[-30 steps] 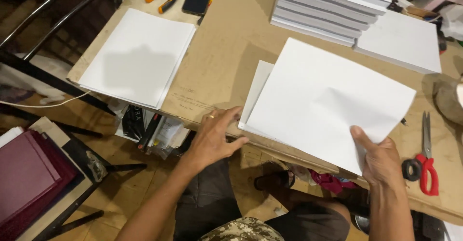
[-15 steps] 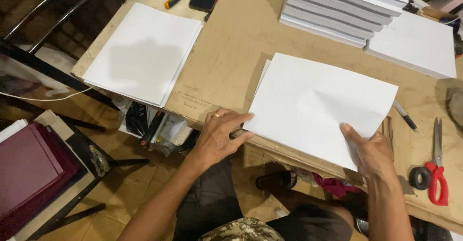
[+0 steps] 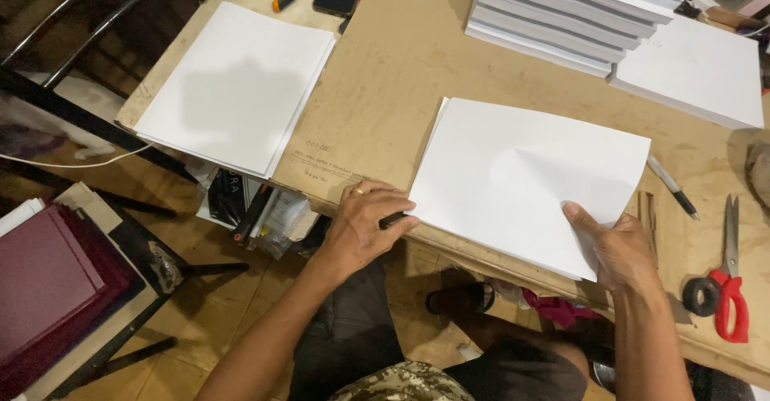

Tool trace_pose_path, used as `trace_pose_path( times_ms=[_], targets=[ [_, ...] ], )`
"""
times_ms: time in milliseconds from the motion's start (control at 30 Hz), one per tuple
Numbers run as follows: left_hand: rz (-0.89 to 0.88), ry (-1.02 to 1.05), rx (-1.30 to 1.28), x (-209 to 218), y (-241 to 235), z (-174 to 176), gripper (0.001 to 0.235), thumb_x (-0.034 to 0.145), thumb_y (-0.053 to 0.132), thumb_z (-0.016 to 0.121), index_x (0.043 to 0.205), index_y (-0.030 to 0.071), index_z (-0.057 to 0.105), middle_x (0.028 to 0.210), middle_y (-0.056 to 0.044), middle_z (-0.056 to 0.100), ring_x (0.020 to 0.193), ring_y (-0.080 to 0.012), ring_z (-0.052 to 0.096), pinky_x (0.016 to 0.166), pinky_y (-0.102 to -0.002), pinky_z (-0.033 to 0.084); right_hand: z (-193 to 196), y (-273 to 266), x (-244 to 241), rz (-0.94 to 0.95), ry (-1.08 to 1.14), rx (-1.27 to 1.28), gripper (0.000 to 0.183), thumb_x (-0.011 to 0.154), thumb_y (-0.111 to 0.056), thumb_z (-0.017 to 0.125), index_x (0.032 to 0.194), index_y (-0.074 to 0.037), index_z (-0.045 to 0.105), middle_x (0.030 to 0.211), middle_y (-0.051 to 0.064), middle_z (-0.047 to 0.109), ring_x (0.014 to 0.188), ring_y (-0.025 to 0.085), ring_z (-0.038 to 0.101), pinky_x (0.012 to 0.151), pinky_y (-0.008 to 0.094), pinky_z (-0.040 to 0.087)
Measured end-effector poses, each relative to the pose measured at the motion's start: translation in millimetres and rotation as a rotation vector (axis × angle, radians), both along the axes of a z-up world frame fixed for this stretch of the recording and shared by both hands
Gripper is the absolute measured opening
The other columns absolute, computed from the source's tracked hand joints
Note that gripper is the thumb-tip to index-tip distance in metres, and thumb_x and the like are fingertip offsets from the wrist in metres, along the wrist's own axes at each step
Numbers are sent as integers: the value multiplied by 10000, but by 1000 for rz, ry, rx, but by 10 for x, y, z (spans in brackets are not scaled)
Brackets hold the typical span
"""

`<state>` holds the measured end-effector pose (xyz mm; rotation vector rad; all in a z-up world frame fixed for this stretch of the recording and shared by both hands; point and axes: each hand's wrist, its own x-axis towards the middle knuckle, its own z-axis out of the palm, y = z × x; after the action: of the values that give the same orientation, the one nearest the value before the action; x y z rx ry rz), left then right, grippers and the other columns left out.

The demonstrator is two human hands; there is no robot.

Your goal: Aligning printed pages, trimming edges with scissors, and organizing them into stacks for book binding.

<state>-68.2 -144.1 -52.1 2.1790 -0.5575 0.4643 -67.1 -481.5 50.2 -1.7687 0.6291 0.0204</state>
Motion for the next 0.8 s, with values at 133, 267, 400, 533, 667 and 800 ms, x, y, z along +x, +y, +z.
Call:
trace_pose_path(
  times_ms=[133, 267, 400, 533, 667, 800],
  targets=[
    [0, -25, -16, 16, -2, -27, 238, 807, 299, 870, 1001, 170, 824, 1055, -35, 811, 1091, -218, 679, 1012, -469, 424, 185, 123, -17, -14, 82, -92, 452, 827, -230, 776, 1230, -57, 672, 1245, 85, 715, 1099, 238, 661, 975, 348, 503],
    [2, -18, -14, -5, 51, 66, 181, 836, 310, 836, 955, 174, 837, 1002, -14, 816, 1058, -208, 695, 1001, -456, 407, 307, 236, -16, -5, 115, -124, 537, 820, -292, 769, 1271, -61, 594, 1238, 66, 669, 1149, 212, 625, 1035, 325, 457],
    [-59, -7, -115, 27, 31, 256, 114, 817, 180, 879, 897, 118, 827, 894, -106, 813, 918, -310, 772, 895, -403, 563, -54, -268, -102, 92, -169, -70, 677, 873, -139, 826, 1459, 45, 540, 1035, 174, 655, 910, 261, 647, 812, 402, 564],
    [-93, -40, -102, 12, 29, 192, 107, 808, 199, 890, 891, 164, 832, 897, -37, 814, 928, -270, 770, 883, -368, 565, -59, -331, -349, 40, -183, -115, 735, 781, -27, 852, 1438, 61, 535, 893, 113, 656, 767, 167, 659, 683, 277, 588],
    [7, -77, -26, 23, 41, 116, 151, 784, 254, 920, 907, 228, 836, 915, 24, 811, 951, -199, 761, 927, -312, 536, -211, -409, -333, 57, -231, -106, 697, 751, -20, 879, 1376, 55, 579, 803, 55, 631, 676, 105, 643, 602, 218, 570],
    [-49, -62, -52, -38, 31, 369, 117, 802, 160, 897, 887, 115, 830, 880, -86, 808, 912, -297, 774, 929, -374, 557, -414, -480, -297, 44, -287, -81, 670, 712, -1, 910, 1321, 21, 633, 765, 41, 633, 636, 87, 651, 600, 204, 576]
  ],
)
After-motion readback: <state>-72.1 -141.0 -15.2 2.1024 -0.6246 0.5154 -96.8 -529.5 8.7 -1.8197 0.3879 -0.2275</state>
